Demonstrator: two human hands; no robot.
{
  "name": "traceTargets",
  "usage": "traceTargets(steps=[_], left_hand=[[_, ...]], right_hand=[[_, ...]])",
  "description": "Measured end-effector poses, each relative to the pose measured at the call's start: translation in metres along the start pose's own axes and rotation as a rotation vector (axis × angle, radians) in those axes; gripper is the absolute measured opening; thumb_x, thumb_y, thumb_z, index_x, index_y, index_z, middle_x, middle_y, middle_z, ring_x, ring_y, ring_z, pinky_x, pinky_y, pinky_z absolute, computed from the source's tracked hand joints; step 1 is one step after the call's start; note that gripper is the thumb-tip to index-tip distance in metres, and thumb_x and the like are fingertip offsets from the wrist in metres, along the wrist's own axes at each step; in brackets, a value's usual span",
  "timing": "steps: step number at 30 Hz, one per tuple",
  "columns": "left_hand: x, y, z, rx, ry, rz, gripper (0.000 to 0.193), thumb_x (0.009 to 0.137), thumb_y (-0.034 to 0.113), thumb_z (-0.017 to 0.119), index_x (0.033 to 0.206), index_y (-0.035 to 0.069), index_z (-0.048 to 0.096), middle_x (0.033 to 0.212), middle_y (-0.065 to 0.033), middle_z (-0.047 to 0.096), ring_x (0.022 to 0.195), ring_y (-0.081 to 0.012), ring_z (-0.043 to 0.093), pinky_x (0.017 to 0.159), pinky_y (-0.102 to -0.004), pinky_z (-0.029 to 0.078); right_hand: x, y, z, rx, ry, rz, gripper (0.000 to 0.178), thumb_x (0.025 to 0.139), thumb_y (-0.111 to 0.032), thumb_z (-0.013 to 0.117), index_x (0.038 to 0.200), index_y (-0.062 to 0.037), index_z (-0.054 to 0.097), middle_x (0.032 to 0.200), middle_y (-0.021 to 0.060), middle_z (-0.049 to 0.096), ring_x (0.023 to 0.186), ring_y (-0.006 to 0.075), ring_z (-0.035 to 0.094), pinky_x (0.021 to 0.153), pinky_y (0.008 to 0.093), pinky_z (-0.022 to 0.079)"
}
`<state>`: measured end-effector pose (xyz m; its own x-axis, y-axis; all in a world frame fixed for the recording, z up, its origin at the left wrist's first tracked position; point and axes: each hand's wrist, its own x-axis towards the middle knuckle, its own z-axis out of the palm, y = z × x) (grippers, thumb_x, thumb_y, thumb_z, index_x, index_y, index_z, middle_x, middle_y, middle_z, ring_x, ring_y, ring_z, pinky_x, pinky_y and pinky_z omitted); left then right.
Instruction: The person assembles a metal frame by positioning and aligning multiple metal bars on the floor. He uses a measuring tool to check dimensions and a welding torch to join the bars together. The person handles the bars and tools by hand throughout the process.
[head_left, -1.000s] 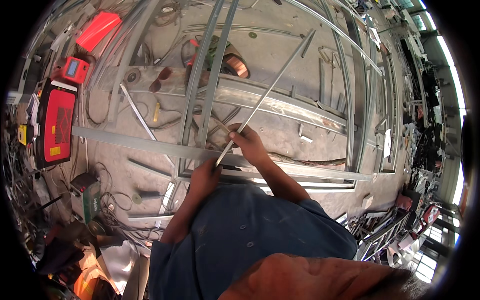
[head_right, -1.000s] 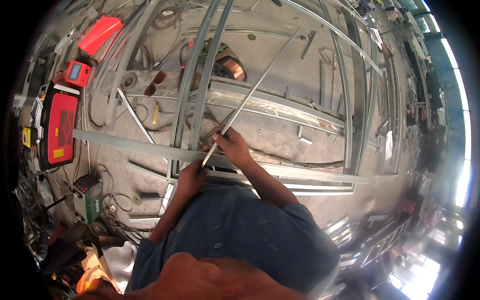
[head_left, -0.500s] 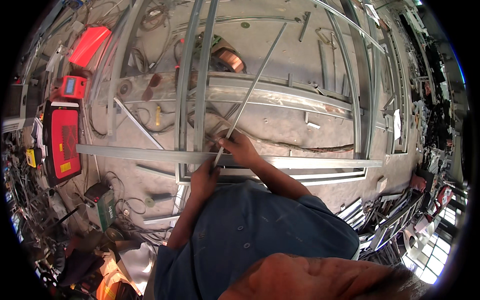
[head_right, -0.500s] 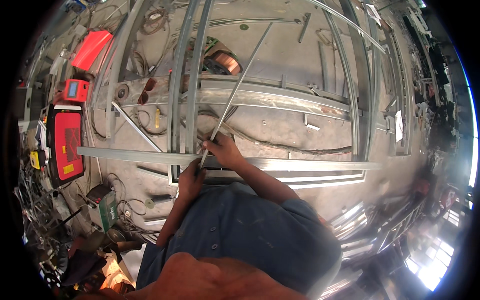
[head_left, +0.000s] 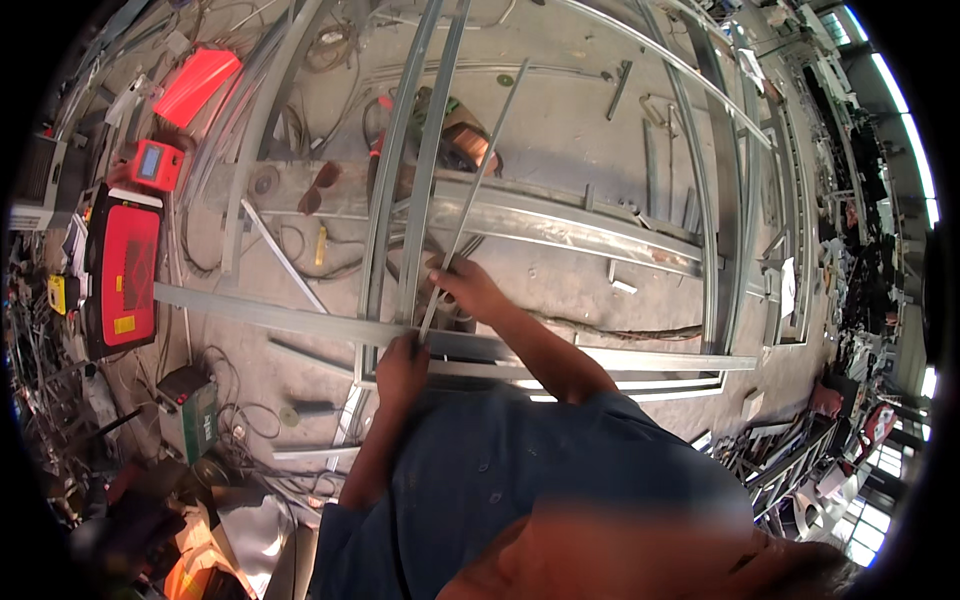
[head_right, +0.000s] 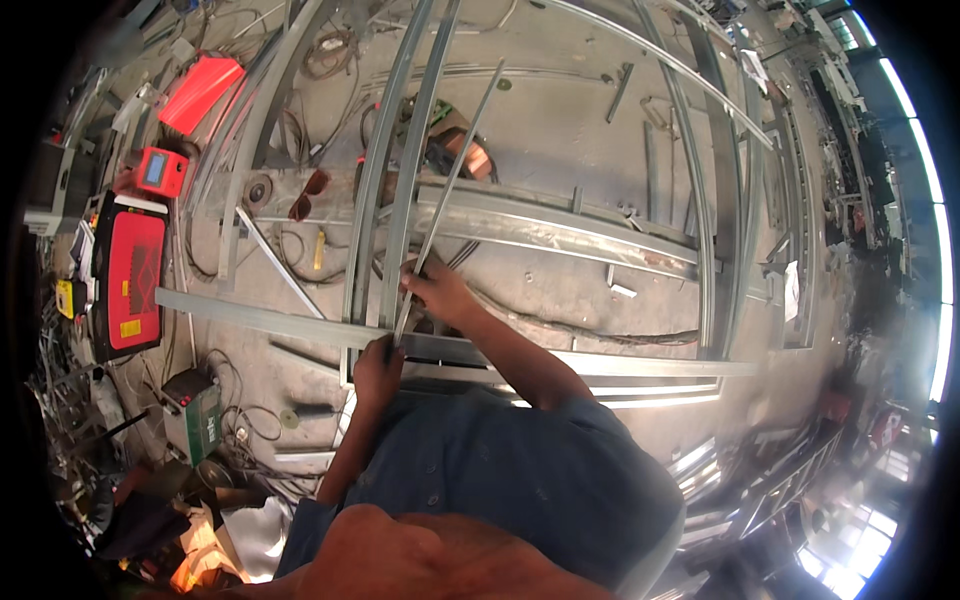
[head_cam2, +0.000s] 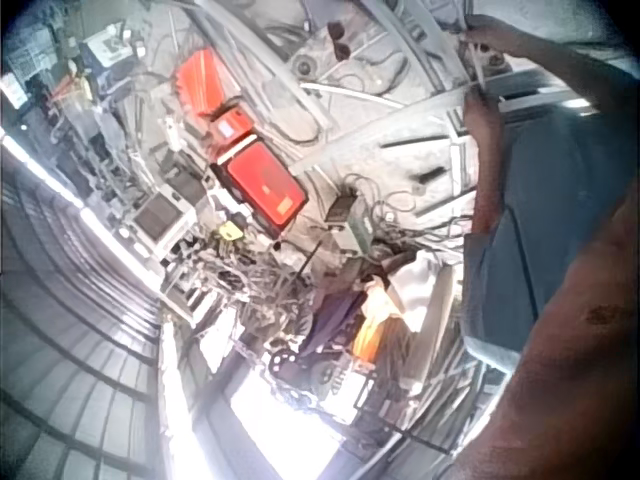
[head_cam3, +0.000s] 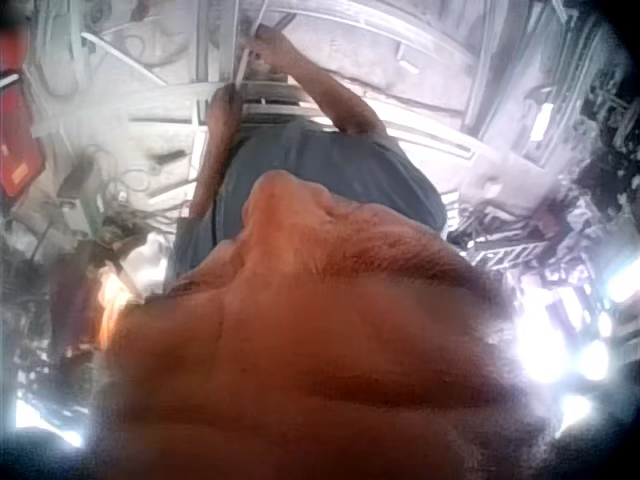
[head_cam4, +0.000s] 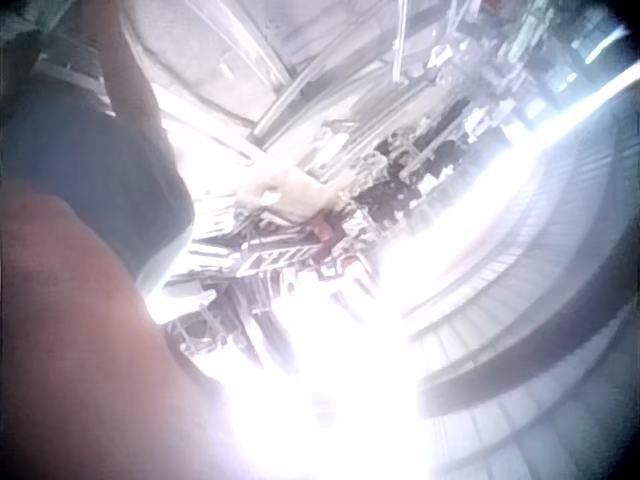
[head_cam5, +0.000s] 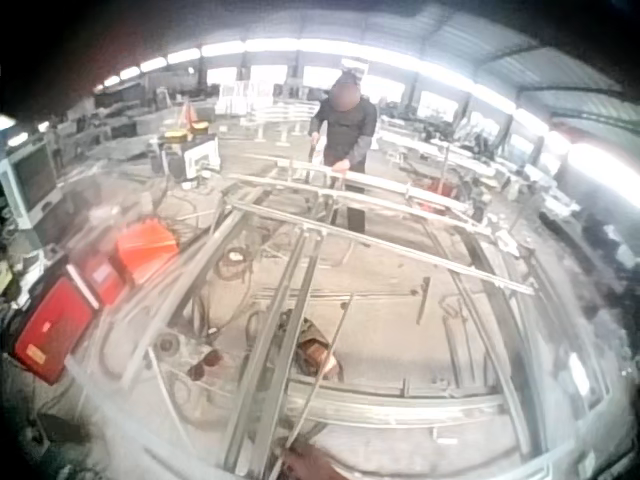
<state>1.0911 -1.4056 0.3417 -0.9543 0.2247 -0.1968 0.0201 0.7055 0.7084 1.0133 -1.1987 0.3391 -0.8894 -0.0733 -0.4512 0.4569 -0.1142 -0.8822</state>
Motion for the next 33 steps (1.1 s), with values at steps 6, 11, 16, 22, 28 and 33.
traceTargets(steps=[6, 11, 16, 22, 28, 33], left_hand=[[-0.008, -0.017, -0.001, 0.04, 0.024, -0.057, 0.032, 0.09, 0.022, 0.066, 0.115, 0.002, 0.064, 0.099, -0.0226, 0.069, 0.091, -0.0405, 0.068, 0.079, -0.0471, 0.054], [-0.017, -0.029, -0.012, 0.052, 0.013, -0.114, 0.028, 0.09, 0.021, 0.064, 0.114, 0.006, 0.063, 0.096, -0.0204, 0.069, 0.087, -0.0408, 0.067, 0.074, -0.0503, 0.053], [-0.038, -0.056, -0.015, 0.074, 0.095, -0.07, 0.029, 0.087, 0.018, 0.068, 0.113, 0.005, 0.064, 0.097, -0.0202, 0.07, 0.086, -0.0391, 0.069, 0.075, -0.0462, 0.055], [-0.065, -0.091, -0.011, 0.101, 0.137, -0.159, 0.025, 0.088, 0.023, 0.066, 0.11, 0.011, 0.062, 0.091, -0.0159, 0.068, 0.083, -0.0387, 0.067, 0.07, -0.0508, 0.053], [-0.056, -0.09, -0.009, 0.063, 0.181, -0.143, 0.025, 0.088, 0.019, 0.067, 0.111, 0.009, 0.063, 0.09, -0.0186, 0.069, 0.081, -0.039, 0.068, 0.068, -0.0482, 0.054], [0.019, -0.064, -0.005, 0.08, 0.157, -0.141, 0.024, 0.09, 0.021, 0.065, 0.111, 0.008, 0.063, 0.088, -0.0207, 0.069, 0.079, -0.0416, 0.068, 0.069, -0.0508, 0.053]], right_hand=[[0.023, 0.009, 0.008, 0.009, -0.075, 0.051, 0.042, 0.095, -0.034, 0.063, 0.127, -0.0061, 0.061, 0.101, 0.0011, 0.068, 0.087, 0.0117, 0.06, 0.07, 0.0276, 0.049], [0.05, -0.013, 0.004, -0.01, 0.023, 0.095, 0.039, 0.098, -0.031, 0.059, 0.127, -0.006, 0.061, 0.103, 0.0015, 0.07, 0.089, 0.0115, 0.062, 0.071, 0.0263, 0.049], [0.085, -0.008, 0.003, 0.006, 0.038, 0.005, 0.035, 0.098, -0.025, 0.057, 0.123, -0.0018, 0.061, 0.103, 0.0043, 0.071, 0.086, 0.0133, 0.066, 0.071, 0.0273, 0.052], [0.105, 0.021, 0.033, -0.183, -0.031, 0.002, 0.029, 0.094, -0.018, 0.06, 0.113, 0.0042, 0.058, 0.096, 0.0102, 0.071, 0.077, 0.016, 0.067, 0.065, 0.029, 0.052], [0.112, 0.048, 0.054, -0.208, -0.077, 0.005, 0.033, 0.093, -0.021, 0.062, 0.114, 0.0049, 0.058, 0.094, 0.0121, 0.071, 0.075, 0.0179, 0.068, 0.066, 0.0324, 0.053], [0.1, 0.045, 0.052, -0.322, -0.044, -0.026, 0.038, 0.094, -0.021, 0.062, 0.12, 0.0061, 0.058, 0.093, 0.0135, 0.071, 0.076, 0.0188, 0.068, 0.067, 0.0335, 0.053]])
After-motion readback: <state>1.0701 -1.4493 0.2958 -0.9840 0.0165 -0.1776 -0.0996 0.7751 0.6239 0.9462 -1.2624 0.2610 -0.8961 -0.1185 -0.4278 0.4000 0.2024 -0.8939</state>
